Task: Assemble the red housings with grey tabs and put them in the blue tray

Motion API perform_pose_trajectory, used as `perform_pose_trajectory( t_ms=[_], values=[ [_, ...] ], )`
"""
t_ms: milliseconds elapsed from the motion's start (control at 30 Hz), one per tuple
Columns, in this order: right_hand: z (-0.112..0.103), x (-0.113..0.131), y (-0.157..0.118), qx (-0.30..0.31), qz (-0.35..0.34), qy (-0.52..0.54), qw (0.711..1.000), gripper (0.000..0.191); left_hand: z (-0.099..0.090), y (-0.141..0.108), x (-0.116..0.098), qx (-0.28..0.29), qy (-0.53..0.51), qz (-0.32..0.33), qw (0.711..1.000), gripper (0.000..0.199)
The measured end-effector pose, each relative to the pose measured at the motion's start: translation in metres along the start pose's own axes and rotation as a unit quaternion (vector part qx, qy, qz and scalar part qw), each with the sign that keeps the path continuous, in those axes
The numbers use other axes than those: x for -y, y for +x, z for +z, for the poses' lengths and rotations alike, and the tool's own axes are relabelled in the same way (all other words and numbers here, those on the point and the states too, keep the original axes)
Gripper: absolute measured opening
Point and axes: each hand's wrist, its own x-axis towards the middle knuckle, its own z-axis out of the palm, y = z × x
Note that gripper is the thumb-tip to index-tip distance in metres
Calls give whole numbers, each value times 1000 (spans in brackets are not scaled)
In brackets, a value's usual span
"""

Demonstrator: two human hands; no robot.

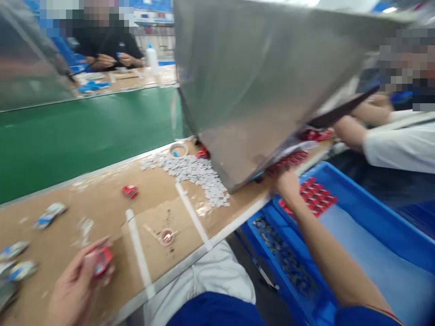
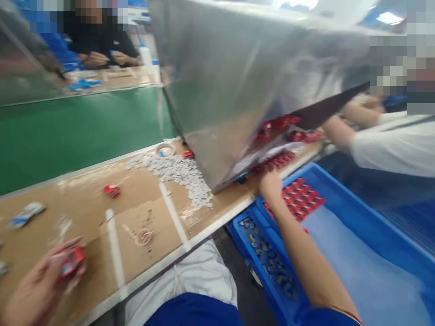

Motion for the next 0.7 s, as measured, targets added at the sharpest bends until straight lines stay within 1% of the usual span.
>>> perform_pose_trajectory(
  t_ms=[33,67,100,133,167,200,233,267,300,333,367,400,433,500,533,567,633,700],
  values=[
    [-4,0,-3,5,-8,0,1000,26,6,-12,-3,29,-63,-61,996,43],
    [-7,-3,-7,9,-11,0,1000,27,13,-21,-5,7,-131,-76,988,53],
    [-10,-7,-13,-4,-4,-9,1000,24,19,-28,-7,18,-173,-91,980,60],
    [-13,-12,-21,-26,8,-17,999,22,25,-32,-7,29,-205,-97,974,63],
    [-15,-17,-31,-31,3,-18,999,21,31,-35,-5,43,-231,-94,967,63],
    [-18,-21,-42,-35,-21,-7,999,23,36,-37,-3,56,-254,-84,962,61],
    [-20,-23,-56,11,-59,31,998,26,40,-39,1,69,-274,-71,957,58],
    [-22,-21,-71,51,-69,84,993,30,44,-41,6,81,-293,-58,951,55],
    [-23,-14,-87,115,-86,146,979,31,49,-43,11,91,-310,-43,945,52],
    [-24,-2,-104,167,-109,198,960,33,53,-45,15,100,-324,-31,940,50],
    [-22,15,-120,220,-130,238,937,35,57,-47,20,107,-333,-22,936,49],
    [-19,36,-135,251,-149,272,917,37,61,-49,23,112,-337,-18,935,49],
    [-13,60,-149,267,-161,300,901,35,65,-52,26,112,-332,-17,936,51],
    [1,109,-167,280,-195,356,870,33,71,-57,28,90,-294,-15,952,58],
    [9,132,-172,290,-217,377,852,33,73,-59,29,72,-262,-7,962,62],
    [16,151,-175,289,-228,396,841,34,74,-61,28,53,-229,6,972,64],
    [28,181,-175,280,-252,414,828,36,73,-65,28,33,-175,33,983,60],
    [34,198,-172,271,-278,422,819,33,71,-67,27,44,-154,50,986,49]
  ],
)
